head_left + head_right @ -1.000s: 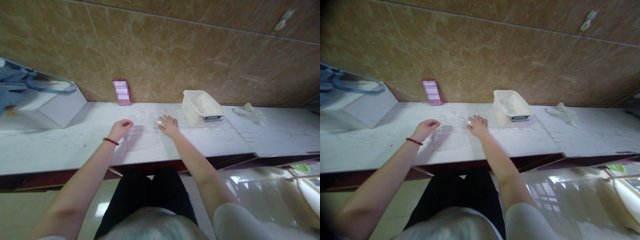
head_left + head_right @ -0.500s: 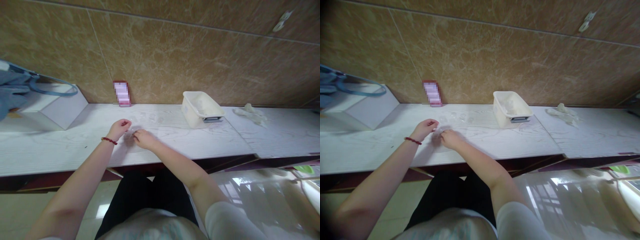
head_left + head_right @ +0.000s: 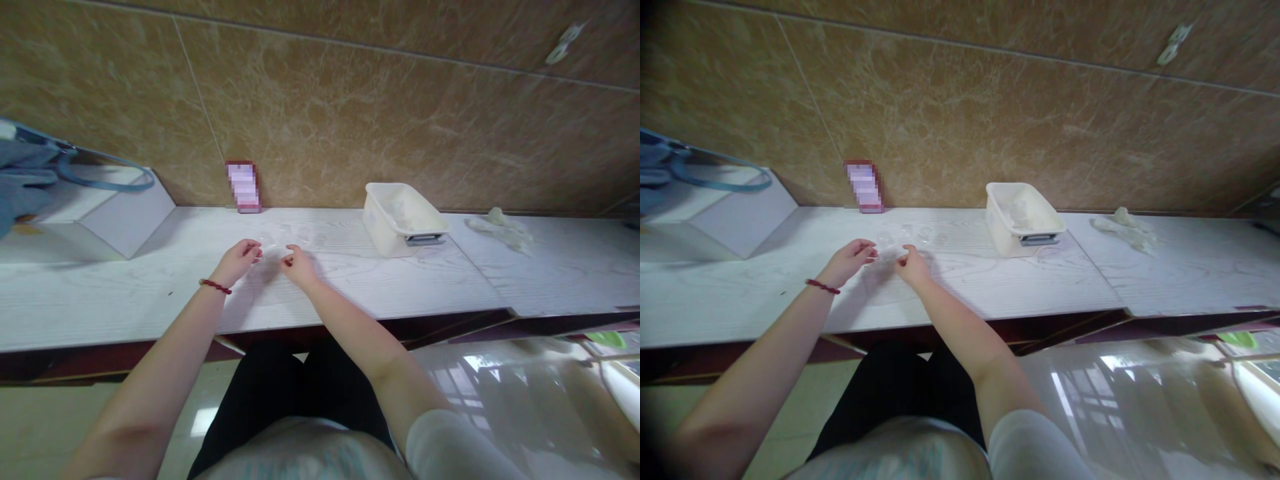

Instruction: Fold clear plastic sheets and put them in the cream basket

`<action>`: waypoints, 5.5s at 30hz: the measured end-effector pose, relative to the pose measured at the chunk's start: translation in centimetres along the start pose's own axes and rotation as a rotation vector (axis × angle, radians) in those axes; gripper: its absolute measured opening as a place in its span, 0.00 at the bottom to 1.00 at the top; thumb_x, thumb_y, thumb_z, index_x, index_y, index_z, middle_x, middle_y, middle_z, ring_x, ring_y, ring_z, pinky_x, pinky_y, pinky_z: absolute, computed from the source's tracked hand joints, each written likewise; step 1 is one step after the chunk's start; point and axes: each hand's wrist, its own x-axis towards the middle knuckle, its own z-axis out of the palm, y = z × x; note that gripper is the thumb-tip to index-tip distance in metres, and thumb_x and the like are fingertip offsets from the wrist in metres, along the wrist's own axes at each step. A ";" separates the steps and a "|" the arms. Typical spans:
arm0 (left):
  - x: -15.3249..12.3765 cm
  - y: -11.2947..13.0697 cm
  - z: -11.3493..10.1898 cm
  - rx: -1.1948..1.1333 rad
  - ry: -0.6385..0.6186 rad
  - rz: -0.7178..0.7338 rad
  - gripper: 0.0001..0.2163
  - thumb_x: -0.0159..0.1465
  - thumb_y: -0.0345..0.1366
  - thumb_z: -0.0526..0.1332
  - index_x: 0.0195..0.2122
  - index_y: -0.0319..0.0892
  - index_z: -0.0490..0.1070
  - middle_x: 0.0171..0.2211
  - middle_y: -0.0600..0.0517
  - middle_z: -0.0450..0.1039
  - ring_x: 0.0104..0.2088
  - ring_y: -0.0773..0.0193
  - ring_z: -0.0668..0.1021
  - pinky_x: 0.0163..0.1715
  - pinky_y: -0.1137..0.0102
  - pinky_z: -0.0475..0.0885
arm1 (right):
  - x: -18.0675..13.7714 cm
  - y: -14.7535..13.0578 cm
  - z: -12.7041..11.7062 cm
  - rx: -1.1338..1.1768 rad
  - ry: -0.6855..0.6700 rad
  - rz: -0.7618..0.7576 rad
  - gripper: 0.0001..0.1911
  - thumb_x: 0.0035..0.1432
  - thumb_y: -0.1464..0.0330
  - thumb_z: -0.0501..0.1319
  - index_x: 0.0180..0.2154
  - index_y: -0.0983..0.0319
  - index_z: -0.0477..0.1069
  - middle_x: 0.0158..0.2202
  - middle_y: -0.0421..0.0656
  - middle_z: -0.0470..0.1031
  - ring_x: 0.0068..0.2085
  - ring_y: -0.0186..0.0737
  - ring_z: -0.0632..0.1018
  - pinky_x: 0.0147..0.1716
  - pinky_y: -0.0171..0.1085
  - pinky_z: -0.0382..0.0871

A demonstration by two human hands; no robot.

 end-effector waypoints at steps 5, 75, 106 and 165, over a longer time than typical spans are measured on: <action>-1.3 -2.4 -0.8 0.407 -0.209 0.257 0.15 0.55 0.45 0.54 0.39 0.41 0.69 0.39 0.47 0.73 0.40 0.59 0.74 0.43 0.65 0.68 | 0.0 -0.1 -0.2 -0.003 0.017 -0.005 0.22 0.50 0.73 0.56 0.49 0.63 0.58 0.29 0.39 0.75 0.32 0.33 0.75 0.35 0.32 0.67; 0.2 -4.0 -1.3 0.802 -0.309 0.550 0.19 0.57 0.50 0.51 0.44 0.47 0.70 0.52 0.51 0.67 0.55 0.56 0.64 0.54 0.60 0.55 | -1.7 -0.3 -0.6 -0.607 -0.106 -0.418 0.13 0.59 0.65 0.50 0.42 0.58 0.68 0.46 0.42 0.72 0.51 0.37 0.68 0.49 0.41 0.59; 0.2 -4.1 -0.9 1.060 -0.170 0.446 0.26 0.61 0.50 0.43 0.59 0.48 0.50 0.60 0.53 0.53 0.61 0.56 0.51 0.56 0.57 0.45 | -1.8 -0.4 -1.7 -0.622 -0.141 -0.334 0.15 0.55 0.68 0.52 0.45 0.54 0.67 0.51 0.37 0.68 0.54 0.38 0.65 0.50 0.42 0.59; 1.5 -3.6 -1.3 1.014 -0.342 0.405 0.27 0.58 0.53 0.46 0.58 0.52 0.53 0.61 0.53 0.50 0.61 0.54 0.51 0.56 0.53 0.45 | 0.3 3.3 -8.9 -0.299 0.430 0.295 0.12 0.53 0.68 0.50 0.36 0.60 0.71 0.35 0.43 0.75 0.38 0.37 0.74 0.38 0.33 0.64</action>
